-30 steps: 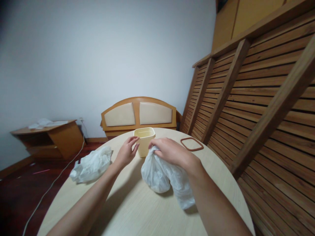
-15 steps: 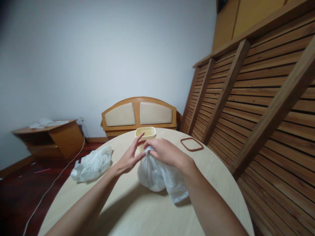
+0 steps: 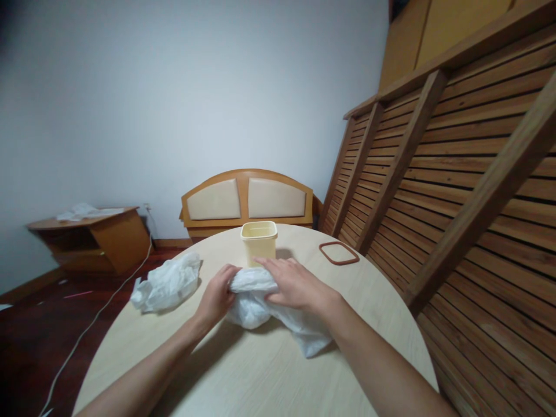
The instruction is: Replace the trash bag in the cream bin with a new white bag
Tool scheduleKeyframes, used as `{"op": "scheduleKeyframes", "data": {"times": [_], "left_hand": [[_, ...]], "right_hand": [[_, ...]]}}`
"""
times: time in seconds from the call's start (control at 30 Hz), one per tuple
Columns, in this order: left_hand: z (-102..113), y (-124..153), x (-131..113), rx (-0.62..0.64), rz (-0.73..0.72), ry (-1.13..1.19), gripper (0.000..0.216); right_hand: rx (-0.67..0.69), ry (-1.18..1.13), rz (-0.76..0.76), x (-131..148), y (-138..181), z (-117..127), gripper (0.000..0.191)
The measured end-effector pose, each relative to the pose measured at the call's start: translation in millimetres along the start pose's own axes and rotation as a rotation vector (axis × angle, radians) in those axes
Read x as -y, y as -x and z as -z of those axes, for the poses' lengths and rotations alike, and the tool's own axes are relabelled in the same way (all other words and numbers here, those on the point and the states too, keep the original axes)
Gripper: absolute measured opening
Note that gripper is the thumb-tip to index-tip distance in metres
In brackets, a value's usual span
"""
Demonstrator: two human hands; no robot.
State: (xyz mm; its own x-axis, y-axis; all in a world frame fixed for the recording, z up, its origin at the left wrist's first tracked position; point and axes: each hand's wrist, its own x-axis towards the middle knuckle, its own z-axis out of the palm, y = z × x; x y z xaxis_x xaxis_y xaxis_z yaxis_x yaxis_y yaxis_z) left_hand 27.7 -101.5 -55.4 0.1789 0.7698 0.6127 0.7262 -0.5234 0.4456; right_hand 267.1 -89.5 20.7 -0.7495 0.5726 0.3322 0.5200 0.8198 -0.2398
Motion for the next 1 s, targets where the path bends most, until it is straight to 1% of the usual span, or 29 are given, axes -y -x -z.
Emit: {"op": "scheduleKeyframes", "data": {"times": [0.07,0.13,0.2,0.27,0.33,0.4,0.43,0.5,0.6,0.7,0.8,0.83,0.9,0.97,1.0], "left_hand": [[6.9,0.4,6.0,-0.077,-0.024,-0.155,0.05],[12.6,0.3,9.9,-0.123,-0.044,-0.292,0.044],[16.1,0.5,10.2,-0.125,-0.053,-0.37,0.039],[16.4,1.8,6.1,-0.065,-0.058,-0.404,0.04],[13.2,4.5,-1.6,0.048,-0.075,-0.424,0.046],[7.4,8.3,-10.3,0.151,-0.096,-0.421,0.055],[4.0,10.4,-14.1,0.178,-0.103,-0.417,0.06],[-2.7,14.2,-19.1,0.193,-0.095,-0.439,0.068],[-10.2,17.1,-19.8,0.2,-0.05,-0.541,0.075],[-12.5,16.6,-16.9,0.21,-0.024,-0.639,0.071],[-10.7,15.7,-17.2,0.206,-0.016,-0.689,0.063],[-9.9,15.8,-18.5,0.204,-0.019,-0.695,0.059],[-9.0,16.5,-22.3,0.203,-0.038,-0.695,0.048],[-9.0,17.7,-27.0,0.208,-0.058,-0.692,0.038],[-9.1,18.2,-29.4,0.212,-0.067,-0.689,0.036]], "right_hand": [[0.031,0.035,-0.048,-3.9,6.7,-16.8,0.093],[0.04,0.045,-0.072,-10.4,12.2,-33.2,0.099],[0.062,0.066,-0.095,-21.1,17.3,-45.8,0.093],[0.08,0.117,-0.119,-36.7,23.1,-52.0,0.086],[0.055,0.181,-0.153,-55.1,30.3,-52.3,0.082],[-0.03,0.275,-0.206,-72.0,38.0,-49.6,0.082],[-0.063,0.333,-0.228,-78.4,41.6,-48.0,0.08],[-0.11,0.451,-0.26,-85.3,47.1,-45.3,0.074],[-0.122,0.577,-0.285,-84.2,49.5,-41.1,0.065],[-0.093,0.626,-0.389,-82.9,49.2,-33.6,0.058],[-0.095,0.637,-0.52,-89.4,53.8,-27.6,0.052],[-0.102,0.629,-0.539,-92.0,56.7,-27.5,0.054],[-0.102,0.585,-0.504,-94.4,63.0,-30.6,0.068],[-0.083,0.503,-0.397,-90.8,67.5,-36.6,0.084],[-0.064,0.447,-0.338,-86.6,68.2,-39.7,0.089]]}}
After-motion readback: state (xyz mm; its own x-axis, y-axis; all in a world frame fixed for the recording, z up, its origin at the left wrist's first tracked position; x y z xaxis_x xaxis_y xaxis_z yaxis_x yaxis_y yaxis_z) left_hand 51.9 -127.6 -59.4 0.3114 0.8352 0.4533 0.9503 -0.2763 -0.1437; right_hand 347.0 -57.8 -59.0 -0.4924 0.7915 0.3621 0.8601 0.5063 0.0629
